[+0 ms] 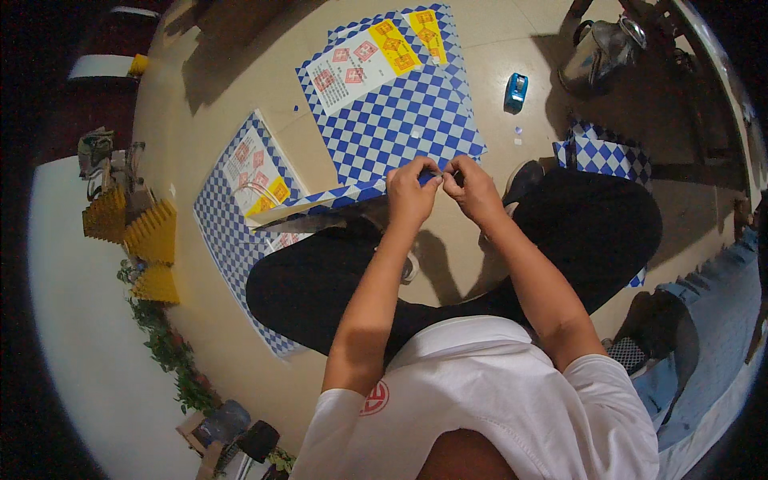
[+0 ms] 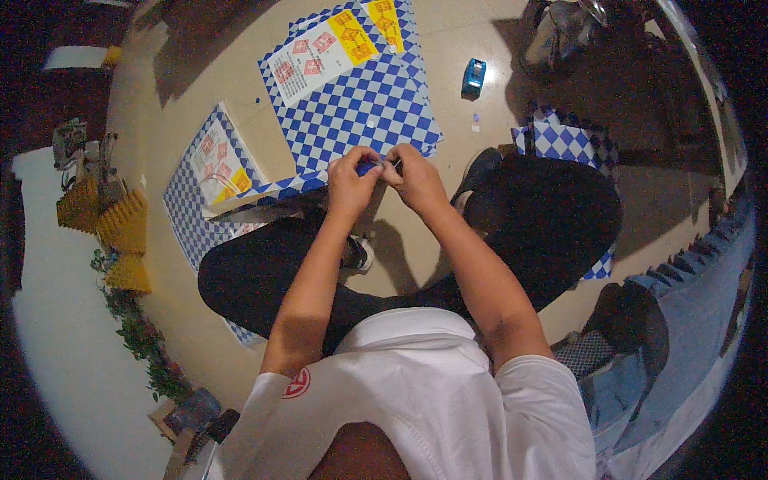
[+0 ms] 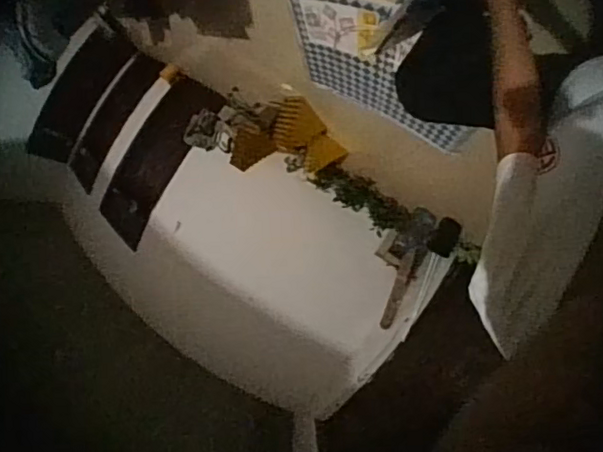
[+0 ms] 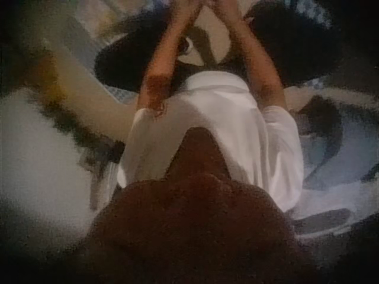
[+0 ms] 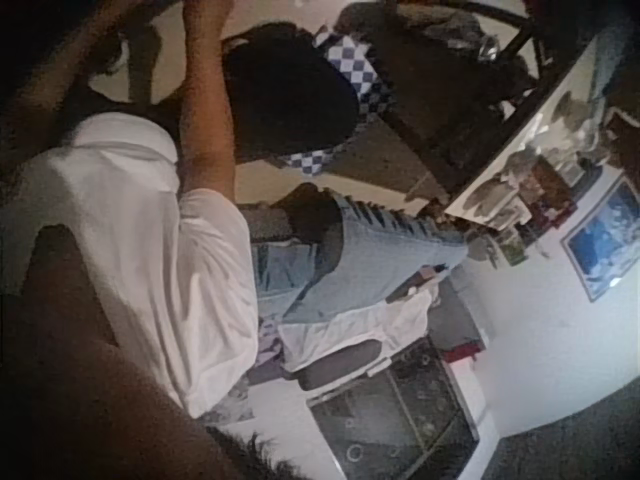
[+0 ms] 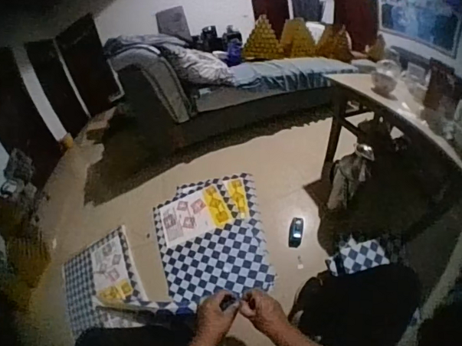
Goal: The person sits on the floor and assembles a small box from a flat sheet of blue and white checkered paper. They fold the edges, tuck flaps into slots, and secure the structure using small pieces of clear tape. The person repeats this process to create multiple identical boxes.
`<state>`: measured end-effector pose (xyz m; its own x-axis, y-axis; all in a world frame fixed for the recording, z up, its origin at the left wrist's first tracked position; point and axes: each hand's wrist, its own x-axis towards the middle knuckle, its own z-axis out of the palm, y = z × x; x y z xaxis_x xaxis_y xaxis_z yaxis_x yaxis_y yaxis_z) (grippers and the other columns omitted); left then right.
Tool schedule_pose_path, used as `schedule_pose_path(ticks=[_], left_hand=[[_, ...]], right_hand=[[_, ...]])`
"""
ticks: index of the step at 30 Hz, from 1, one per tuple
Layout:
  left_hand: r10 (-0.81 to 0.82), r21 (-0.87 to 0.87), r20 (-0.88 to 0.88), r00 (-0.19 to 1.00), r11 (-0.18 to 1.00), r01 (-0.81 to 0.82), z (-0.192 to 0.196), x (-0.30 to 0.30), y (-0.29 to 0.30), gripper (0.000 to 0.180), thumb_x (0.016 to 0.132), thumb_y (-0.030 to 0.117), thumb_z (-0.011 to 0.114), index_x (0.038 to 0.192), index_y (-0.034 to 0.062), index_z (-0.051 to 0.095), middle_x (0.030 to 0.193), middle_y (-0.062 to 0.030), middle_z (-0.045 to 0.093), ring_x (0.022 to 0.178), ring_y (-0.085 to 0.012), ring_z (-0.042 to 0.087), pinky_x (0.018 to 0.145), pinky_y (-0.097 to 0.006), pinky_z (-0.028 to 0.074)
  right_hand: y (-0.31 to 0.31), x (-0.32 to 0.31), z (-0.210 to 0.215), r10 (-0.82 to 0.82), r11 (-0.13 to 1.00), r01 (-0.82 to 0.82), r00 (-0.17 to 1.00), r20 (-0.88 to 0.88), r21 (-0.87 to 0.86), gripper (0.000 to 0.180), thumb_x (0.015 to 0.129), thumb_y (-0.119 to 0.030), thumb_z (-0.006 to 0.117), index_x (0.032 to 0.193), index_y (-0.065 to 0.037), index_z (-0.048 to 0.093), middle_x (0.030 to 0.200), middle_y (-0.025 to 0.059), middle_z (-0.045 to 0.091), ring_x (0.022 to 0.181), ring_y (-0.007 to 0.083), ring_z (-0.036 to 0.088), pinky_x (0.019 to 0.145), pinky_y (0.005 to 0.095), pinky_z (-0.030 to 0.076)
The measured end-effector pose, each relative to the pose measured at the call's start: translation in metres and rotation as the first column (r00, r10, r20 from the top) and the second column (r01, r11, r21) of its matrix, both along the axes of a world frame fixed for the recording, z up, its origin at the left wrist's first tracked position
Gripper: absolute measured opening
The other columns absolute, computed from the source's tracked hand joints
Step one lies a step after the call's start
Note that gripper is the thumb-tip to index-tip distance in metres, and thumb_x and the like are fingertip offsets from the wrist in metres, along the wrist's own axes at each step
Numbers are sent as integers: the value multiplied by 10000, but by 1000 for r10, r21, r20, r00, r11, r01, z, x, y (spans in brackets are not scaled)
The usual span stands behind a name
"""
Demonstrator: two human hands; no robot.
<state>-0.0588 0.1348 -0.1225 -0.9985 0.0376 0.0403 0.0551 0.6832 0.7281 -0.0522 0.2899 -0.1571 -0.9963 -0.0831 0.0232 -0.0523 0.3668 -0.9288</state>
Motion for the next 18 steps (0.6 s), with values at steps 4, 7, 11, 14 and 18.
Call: schedule_pose_path(ticks=[4,7,11,14,18], left_hand=[[-7,50,87,996,999,2,-3,-5,-3,240,759,112,803,966,73,688,916,-96,736,904,-301,697,842,-411,507],[-15,12,74,997,1000,15,-3,-5,-3,239,769,122,795,973,74,679,932,-91,738,912,-288,702,884,-405,490],[-34,5,33,999,999,34,-7,-4,-3,241,781,140,776,991,84,672,962,-84,739,926,-277,703,923,-405,460],[-32,-7,44,999,999,33,-8,-4,-3,240,783,152,768,995,90,673,974,-77,738,945,-274,702,927,-407,452],[-18,-37,78,997,999,21,-7,-6,-2,248,776,167,771,995,97,678,976,-69,740,963,-273,698,932,-407,443]], right_hand=[[1,0,-7,27,993,-19,998,65,-115,221,898,-179,711,1007,-35,586,913,171,624,747,309,624,686,396,511],[3,-2,-4,58,996,-56,998,19,-65,209,899,-172,703,994,-31,581,912,176,625,754,332,624,691,404,512],[7,-5,-2,122,990,-126,991,60,67,222,898,-193,696,1005,-39,576,959,191,636,805,394,643,702,441,519],[10,-9,2,199,954,-160,971,-135,253,239,892,-212,689,1018,-50,564,976,194,626,852,420,646,704,475,523],[14,-19,15,338,878,-247,927,-165,410,266,875,-217,694,1016,-55,538,945,174,608,852,407,654,689,487,532]])
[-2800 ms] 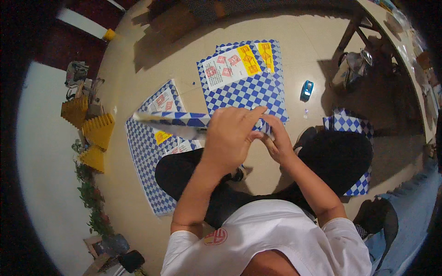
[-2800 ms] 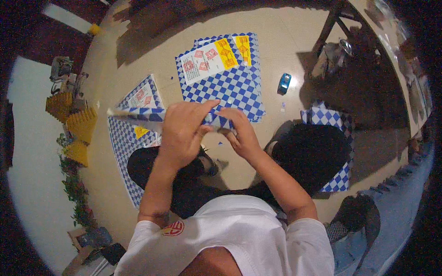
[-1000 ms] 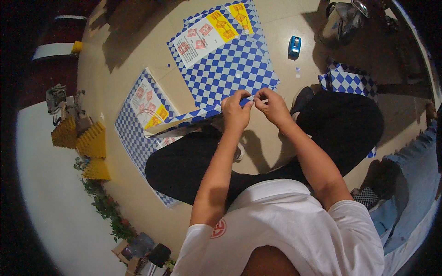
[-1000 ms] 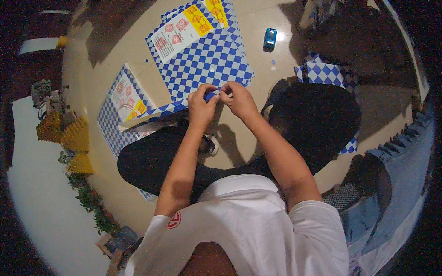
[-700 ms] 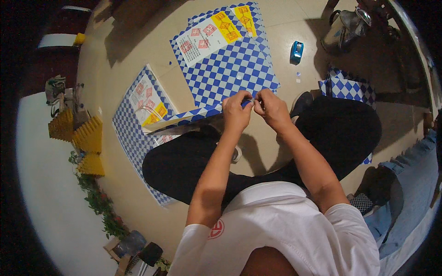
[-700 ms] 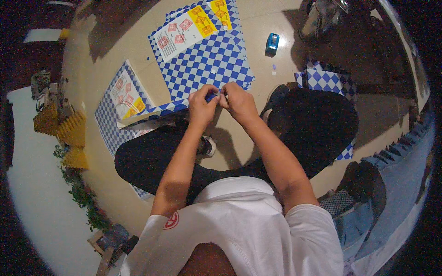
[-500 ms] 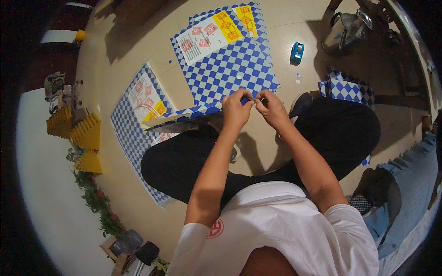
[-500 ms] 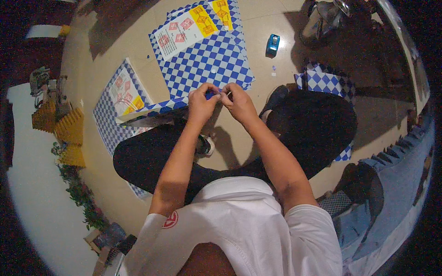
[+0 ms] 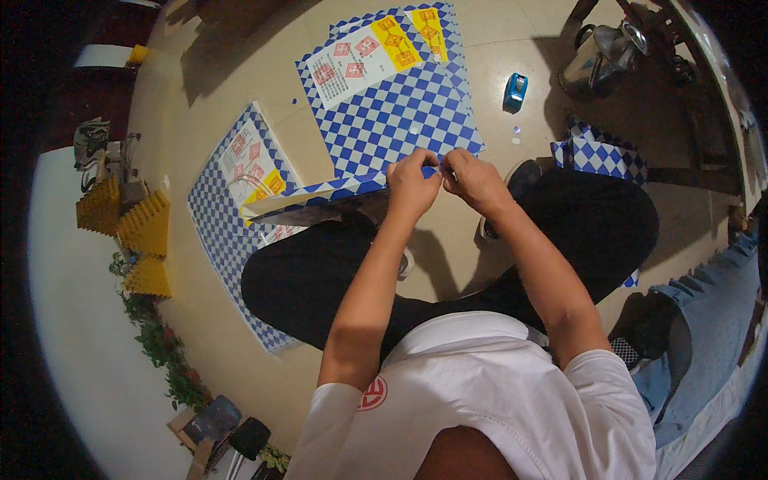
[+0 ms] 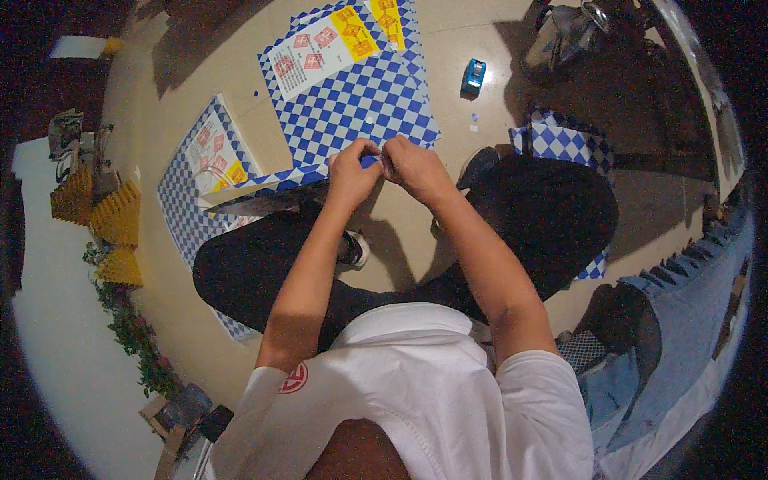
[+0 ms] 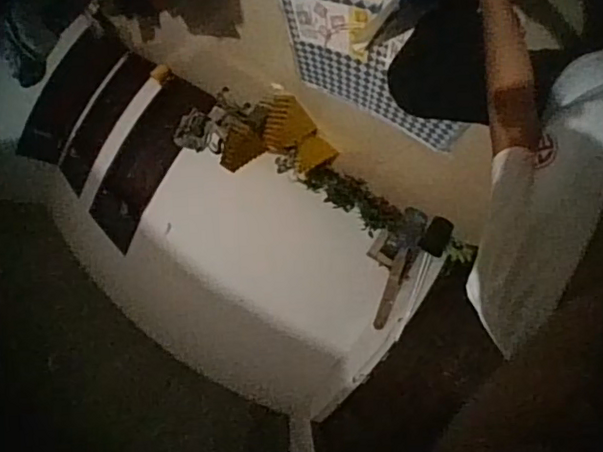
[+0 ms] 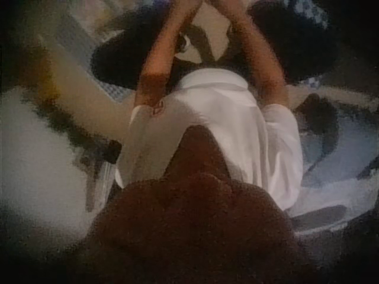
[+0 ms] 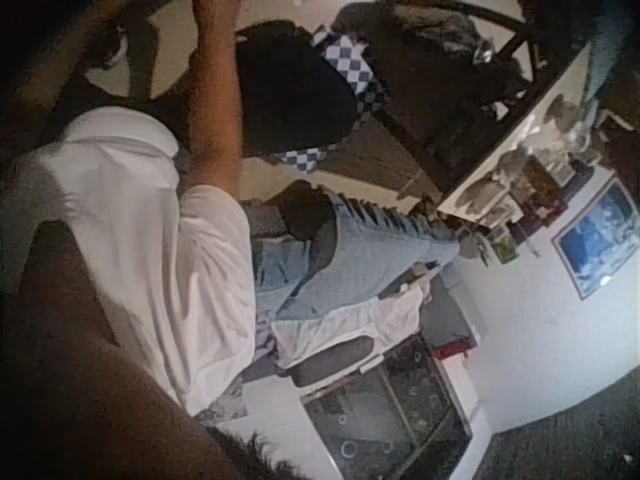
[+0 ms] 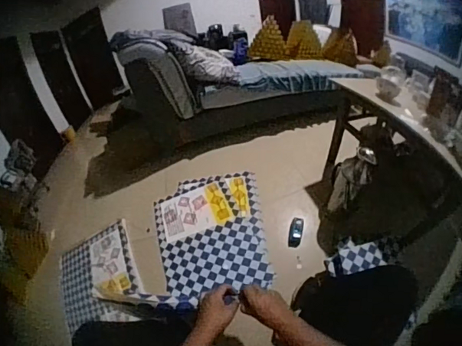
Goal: The person sits on the floor and assembles a small box from a flat sheet of blue and white checkered paper. They fold the edges, tuck flaps into slots, and secure the structure using small pieces of clear tape. The person repeats this process to create multiple identical boxes.
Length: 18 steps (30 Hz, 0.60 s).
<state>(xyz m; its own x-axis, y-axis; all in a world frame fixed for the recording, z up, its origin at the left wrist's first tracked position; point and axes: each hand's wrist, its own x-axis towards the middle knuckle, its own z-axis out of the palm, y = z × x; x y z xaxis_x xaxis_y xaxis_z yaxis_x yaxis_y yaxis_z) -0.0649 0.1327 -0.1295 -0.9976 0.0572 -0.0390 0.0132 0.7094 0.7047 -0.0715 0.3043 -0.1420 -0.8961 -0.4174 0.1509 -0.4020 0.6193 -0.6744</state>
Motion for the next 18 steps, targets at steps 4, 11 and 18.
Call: schedule_pose_path(ticks=[4,11,18], left_hand=[[19,7,-2,1000,1000,-19,-2,-1,1,240,766,166,776,979,106,680,954,-63,743,937,-274,700,916,-412,442],[42,50,26,999,998,-43,-9,-4,3,208,749,150,770,936,120,685,930,-55,744,924,-266,694,918,-412,404],[5,5,-6,1000,1000,-5,5,2,0,275,759,146,788,1000,77,677,984,-90,741,956,-273,708,933,-400,488]], right_hand=[[6,-13,7,170,978,-154,980,-106,141,276,863,-222,691,1011,-50,534,928,150,608,825,378,662,681,477,538],[18,-48,9,442,888,-332,804,-397,317,222,824,-127,660,991,-74,524,874,114,576,738,323,636,666,432,521],[23,-64,-5,-383,908,407,901,206,-95,268,839,-111,668,1101,-77,624,991,128,669,896,394,674,789,445,545]])
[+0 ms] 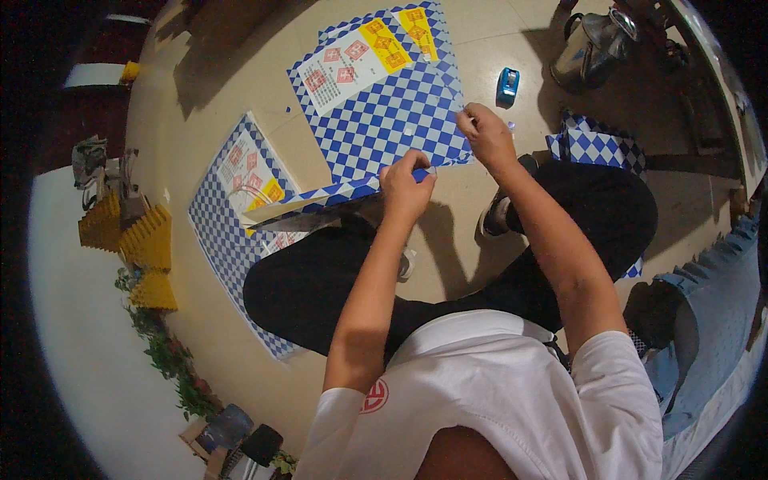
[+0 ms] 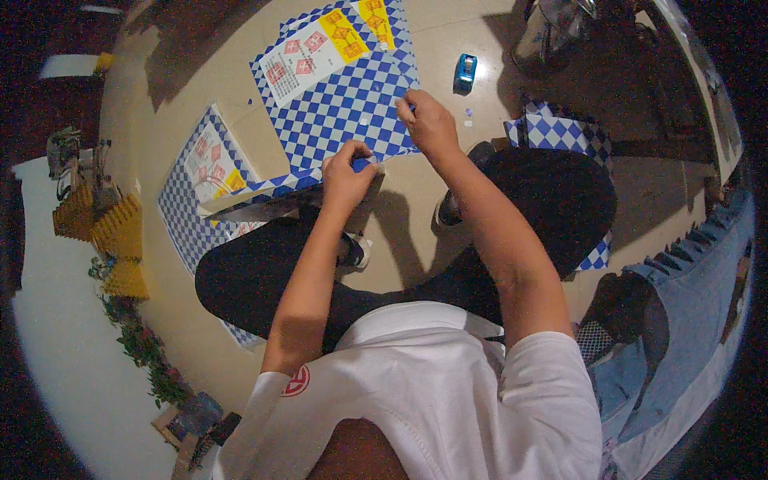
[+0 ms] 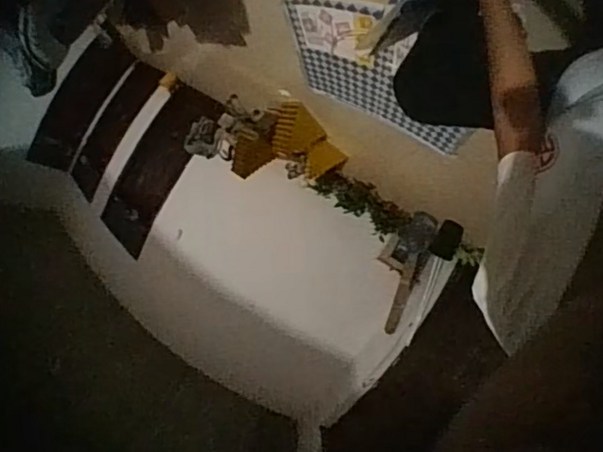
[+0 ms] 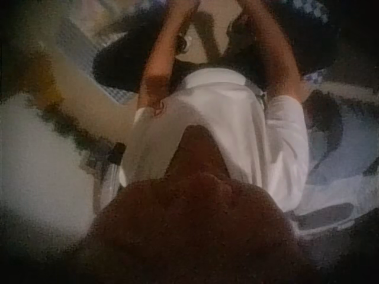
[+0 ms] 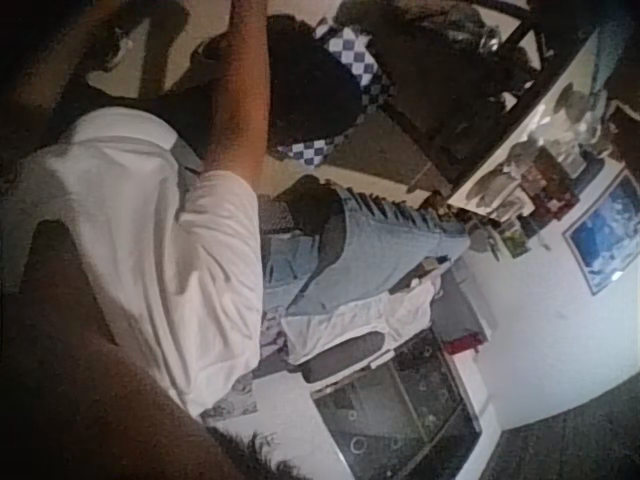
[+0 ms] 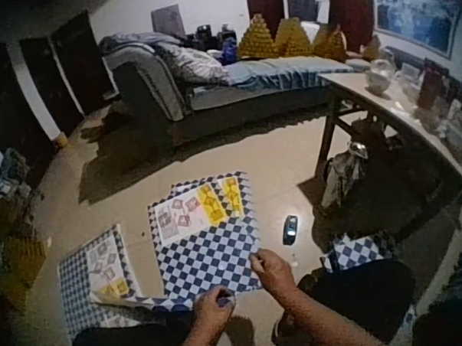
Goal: The person sits on the floor and assembles a small box from a flat sheet of blue and white checkered paper. They fold the edges, tuck flaps into slots, and secure the structure using small pieces of clear tape. The person repeats this process to create multiple identical boxes.
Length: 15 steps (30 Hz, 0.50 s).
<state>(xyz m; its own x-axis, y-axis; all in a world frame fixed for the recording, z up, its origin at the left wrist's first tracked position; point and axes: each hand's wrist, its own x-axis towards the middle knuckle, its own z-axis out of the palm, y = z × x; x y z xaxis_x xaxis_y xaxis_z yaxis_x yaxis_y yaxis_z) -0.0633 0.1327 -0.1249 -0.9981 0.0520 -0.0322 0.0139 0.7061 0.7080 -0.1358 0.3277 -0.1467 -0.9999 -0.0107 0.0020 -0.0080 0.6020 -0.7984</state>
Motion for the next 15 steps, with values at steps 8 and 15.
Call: schedule_pose_path(ticks=[8,15], left_hand=[[-98,-171,-262,960,984,54,1,8,-4,239,777,155,799,983,96,691,1009,-77,731,1025,-281,657,975,-413,428],[-59,-112,-258,964,993,31,-7,13,-4,234,802,180,789,1006,100,707,1028,-68,729,987,-285,650,949,-429,429]], right_hand=[[-26,56,-42,326,620,88,875,358,-780,241,970,-118,645,1190,-18,649,1097,73,675,989,156,643,880,300,543],[-30,63,-41,322,521,123,888,328,-845,206,963,-152,693,1133,-42,656,1081,36,658,1020,153,635,918,312,542]])
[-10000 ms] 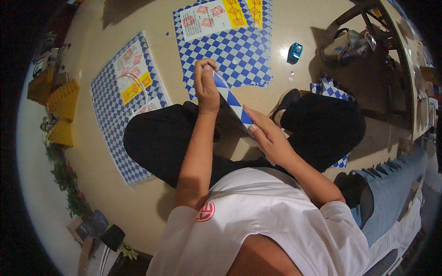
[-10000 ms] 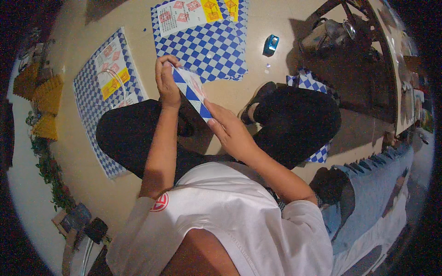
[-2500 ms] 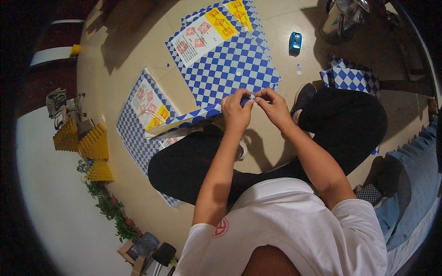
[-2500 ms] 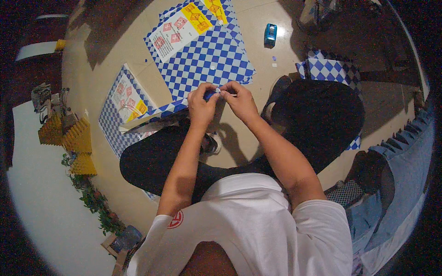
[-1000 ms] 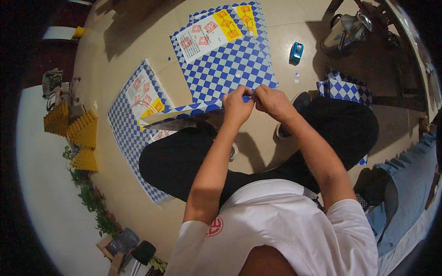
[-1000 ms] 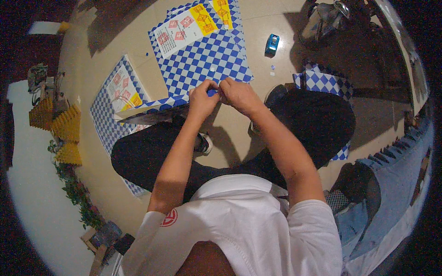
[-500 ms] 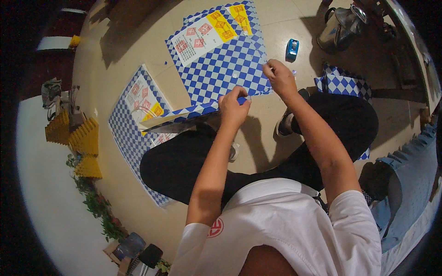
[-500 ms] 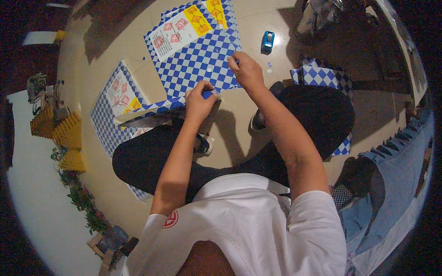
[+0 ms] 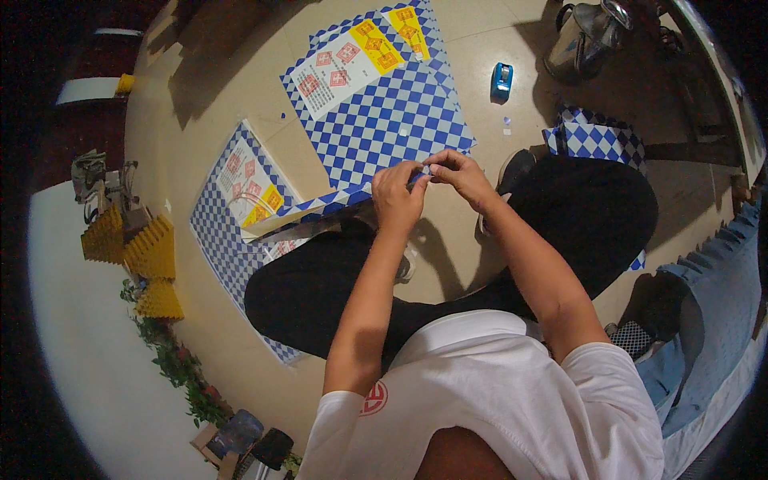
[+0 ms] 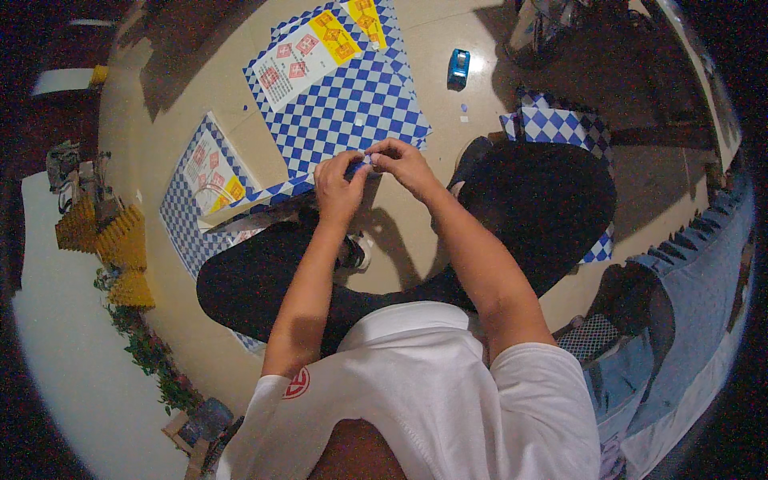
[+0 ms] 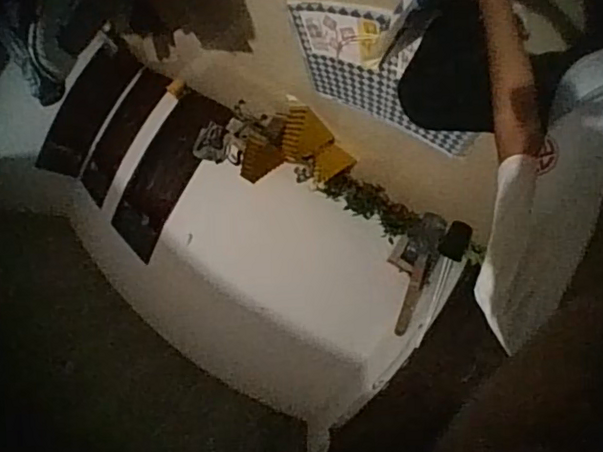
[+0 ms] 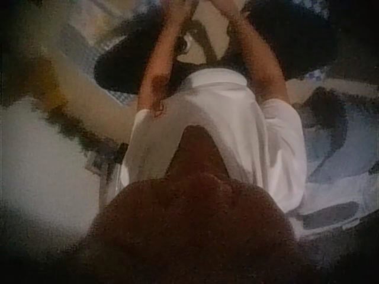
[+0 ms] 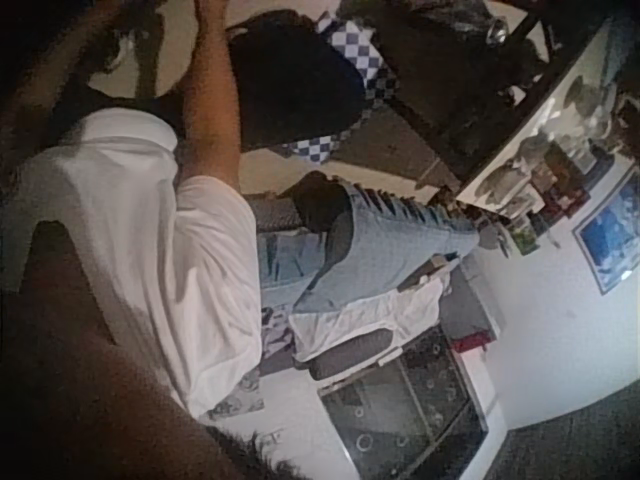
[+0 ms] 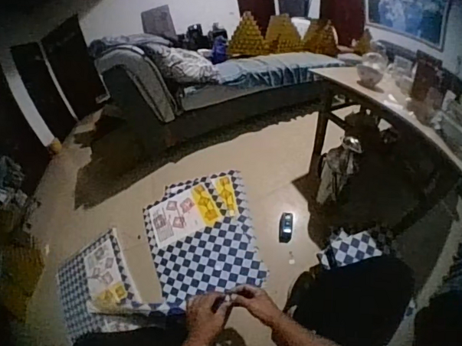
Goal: The person sits on the floor and assembles a small box from a flat sheet of blue and white checkered paper. They fold the edges, tuck flaps into slots, and secure the structure using small pieces of clear tape. The person repeats this process to create multiple identical boxes.
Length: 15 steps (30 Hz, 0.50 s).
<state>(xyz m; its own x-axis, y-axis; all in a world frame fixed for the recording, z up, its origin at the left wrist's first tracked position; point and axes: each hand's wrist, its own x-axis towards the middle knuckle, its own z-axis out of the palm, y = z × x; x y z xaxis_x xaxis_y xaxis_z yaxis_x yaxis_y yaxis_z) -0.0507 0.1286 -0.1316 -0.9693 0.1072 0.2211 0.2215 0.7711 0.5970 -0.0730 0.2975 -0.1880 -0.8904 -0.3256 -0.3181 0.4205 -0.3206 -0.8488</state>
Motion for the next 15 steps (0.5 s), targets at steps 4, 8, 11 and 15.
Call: schedule_pose_path(ticks=[4,8,11,15], left_hand=[[-25,11,-60,998,1000,25,3,0,1,245,805,186,781,1027,108,713,1023,-65,726,988,-291,642,956,-436,421],[-56,-59,-118,991,997,49,-1,-1,-5,257,802,172,772,1044,108,715,1010,-67,715,996,-299,631,980,-447,403],[-65,-8,-139,988,998,65,11,-4,-11,264,794,135,778,1048,103,714,1001,-69,708,1000,-287,633,969,-434,425],[-42,319,-39,998,946,53,62,-12,-21,287,777,62,792,1051,89,711,987,-60,706,999,-246,637,897,-375,491]], right_hand=[[6,-1,-1,51,998,-50,999,-13,46,205,963,-185,703,1116,-56,657,1074,15,654,991,130,621,882,298,528],[3,-6,1,69,996,-66,996,-52,66,173,956,-176,700,1077,-56,670,1032,9,650,950,113,610,836,287,520],[-3,-9,15,55,994,-45,992,-110,95,158,946,-168,706,1050,-54,673,1005,4,649,914,100,599,794,273,510],[-5,-11,76,57,998,-54,992,-109,31,149,938,-168,716,1024,-57,667,976,-15,647,880,78,580,768,249,483]])
